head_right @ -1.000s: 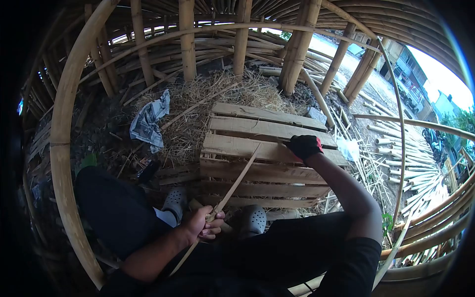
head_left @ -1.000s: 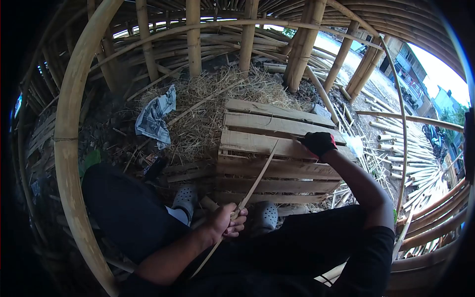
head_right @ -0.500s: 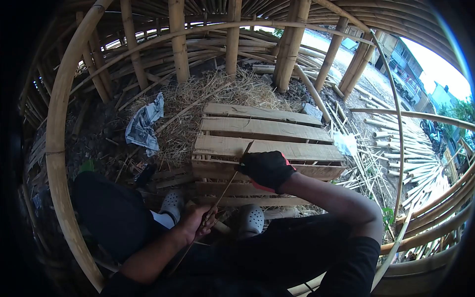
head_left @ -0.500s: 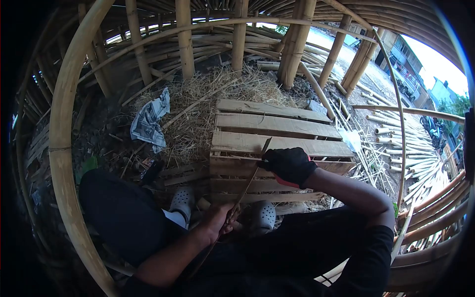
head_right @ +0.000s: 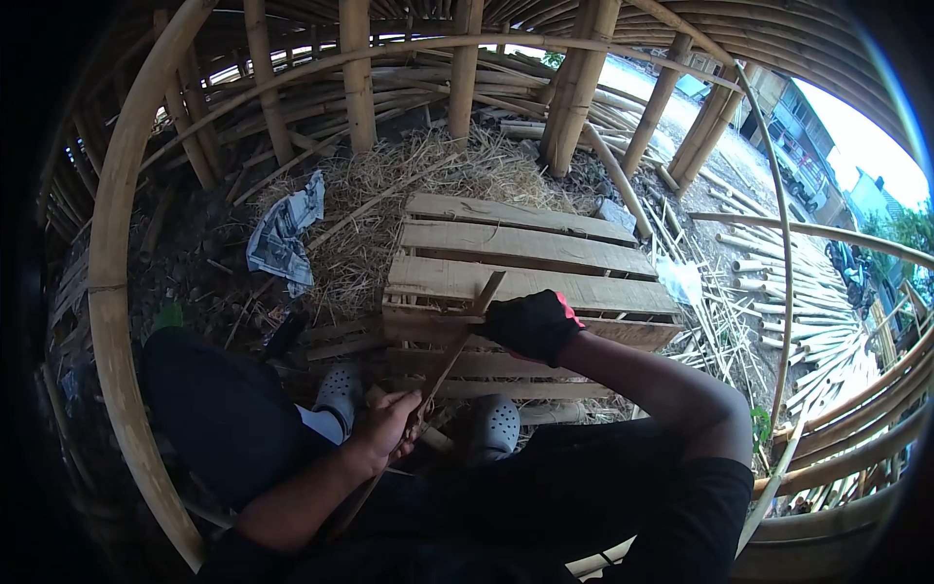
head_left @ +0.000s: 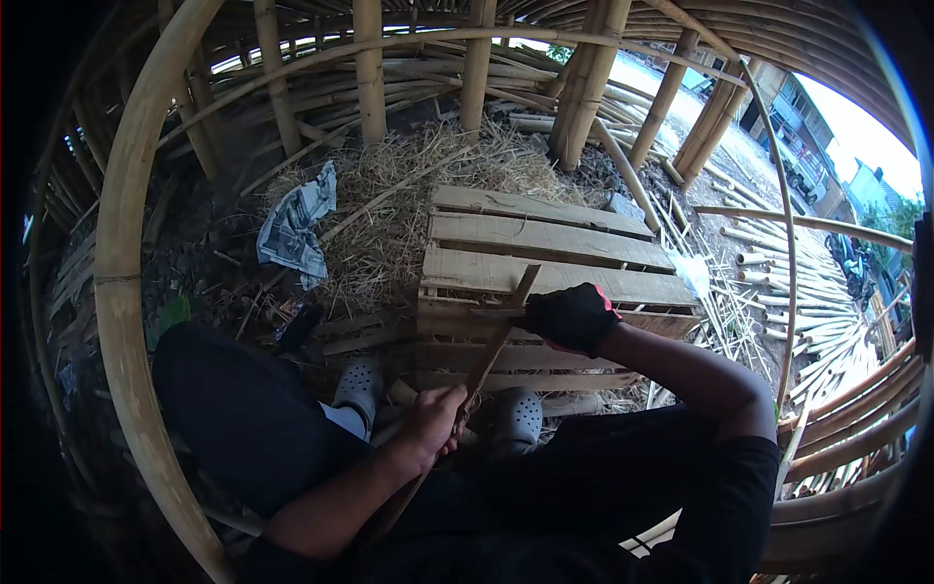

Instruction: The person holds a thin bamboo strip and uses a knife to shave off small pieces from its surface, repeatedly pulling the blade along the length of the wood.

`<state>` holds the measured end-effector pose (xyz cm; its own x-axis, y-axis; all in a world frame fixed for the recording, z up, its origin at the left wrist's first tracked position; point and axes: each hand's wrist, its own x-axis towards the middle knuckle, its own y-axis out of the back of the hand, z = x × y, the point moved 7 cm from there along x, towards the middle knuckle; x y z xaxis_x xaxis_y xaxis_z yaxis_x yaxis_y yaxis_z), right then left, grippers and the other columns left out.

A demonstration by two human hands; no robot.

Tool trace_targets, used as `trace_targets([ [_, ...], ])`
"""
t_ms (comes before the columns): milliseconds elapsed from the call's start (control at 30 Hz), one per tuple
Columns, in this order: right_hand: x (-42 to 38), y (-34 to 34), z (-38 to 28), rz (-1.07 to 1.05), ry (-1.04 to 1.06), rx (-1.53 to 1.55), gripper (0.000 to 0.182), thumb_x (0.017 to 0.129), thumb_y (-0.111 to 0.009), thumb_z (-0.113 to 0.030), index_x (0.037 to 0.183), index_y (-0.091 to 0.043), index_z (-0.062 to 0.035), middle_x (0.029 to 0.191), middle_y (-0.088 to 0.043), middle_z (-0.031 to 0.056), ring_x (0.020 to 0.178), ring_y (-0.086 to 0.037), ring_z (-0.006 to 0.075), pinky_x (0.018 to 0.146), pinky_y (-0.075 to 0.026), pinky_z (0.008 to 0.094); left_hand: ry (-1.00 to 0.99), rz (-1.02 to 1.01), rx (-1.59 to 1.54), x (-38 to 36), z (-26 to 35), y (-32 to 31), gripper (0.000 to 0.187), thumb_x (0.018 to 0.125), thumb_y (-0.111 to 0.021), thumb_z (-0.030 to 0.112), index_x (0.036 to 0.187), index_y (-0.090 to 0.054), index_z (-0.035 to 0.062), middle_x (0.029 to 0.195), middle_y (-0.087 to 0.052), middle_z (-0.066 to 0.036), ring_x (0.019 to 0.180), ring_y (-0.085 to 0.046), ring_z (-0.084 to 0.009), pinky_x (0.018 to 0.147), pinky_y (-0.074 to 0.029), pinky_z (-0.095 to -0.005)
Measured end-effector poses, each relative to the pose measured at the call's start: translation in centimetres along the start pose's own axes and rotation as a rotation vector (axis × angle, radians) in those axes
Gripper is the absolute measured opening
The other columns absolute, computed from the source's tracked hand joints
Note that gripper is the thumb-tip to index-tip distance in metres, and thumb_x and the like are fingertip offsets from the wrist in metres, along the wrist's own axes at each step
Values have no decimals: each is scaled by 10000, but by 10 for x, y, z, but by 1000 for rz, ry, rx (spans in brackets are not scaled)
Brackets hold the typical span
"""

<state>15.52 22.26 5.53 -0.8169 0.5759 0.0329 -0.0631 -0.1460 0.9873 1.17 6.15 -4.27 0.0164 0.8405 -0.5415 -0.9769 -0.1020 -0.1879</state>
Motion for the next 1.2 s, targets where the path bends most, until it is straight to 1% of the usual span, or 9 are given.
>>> trace_targets([
  [267,5,2,15,-20,-15,-8,461,944,-408,-540,817,-647,-167,752,-672,40,627,-658,263,543,-509,403,23,17,-17,3,1,-2,276,965,-489,379,853,-554,135,568,-478,4,399,-420,-66,348,-303,-196],
  [500,8,0,31,45,29,-126,388,957,-444,-467,825,-637,-158,698,-651,18,618,-656,236,485,-489,363,-59,-39,-50,10,5,-7,292,978,-439,321,801,-518,103,549,-440,10,405,-380,-69,358,-296,-203],
  [667,-5,-19,150,20,-436,-318,502,937,-435,-540,824,-681,-117,703,-679,63,635,-670,241,530,-495,398,21,-165,-139,-3,-1,-10,258,970,-394,277,832,-515,96,536,-414,12,402,-344,-72,360,-291,-219],
  [700,-15,-26,168,102,-431,-412,441,943,-449,-502,774,-663,-154,619,-633,52,572,-647,248,485,-482,406,51,-239,-212,-7,-3,-12,248,966,-382,264,848,-516,93,532,-407,11,402,-340,-73,361,-293,-223],
  [767,-28,-26,180,139,-516,-369,435,942,-454,-504,798,-660,-149,663,-651,66,603,-655,252,503,-485,407,45,-215,-210,-1,-2,-6,248,966,-372,260,863,-516,87,527,-399,11,400,-338,-75,360,-290,-223],
  [900,-22,13,138,176,-541,-227,489,942,-421,-546,834,-646,-126,766,-680,100,672,-666,292,582,-503,437,77,-228,-261,2,-4,-9,261,965,-341,243,895,-521,68,517,-384,8,396,-328,-81,354,-277,-222],
  [967,-11,20,106,145,-471,64,449,948,-424,-526,909,-646,-137,833,-682,108,763,-663,320,663,-509,433,93,-222,-236,3,-4,-9,273,962,-314,268,875,-503,91,513,-360,23,392,-309,-78,348,-252,-217],
  [1033,-4,25,67,44,-353,329,432,957,-424,-501,955,-645,-129,891,-683,115,843,-655,332,726,-504,422,151,-382,-321,4,-8,-15,272,954,-292,297,844,-474,128,515,-331,43,395,-288,-70,350,-238,-215],
  [1200,2,12,25,57,-129,325,470,967,-405,-497,1054,-667,-118,898,-674,168,841,-653,347,763,-501,448,181,-445,-289,3,-5,-21,270,949,-269,321,834,-450,157,520,-308,59,397,-262,-65,355,-225,-217],
])
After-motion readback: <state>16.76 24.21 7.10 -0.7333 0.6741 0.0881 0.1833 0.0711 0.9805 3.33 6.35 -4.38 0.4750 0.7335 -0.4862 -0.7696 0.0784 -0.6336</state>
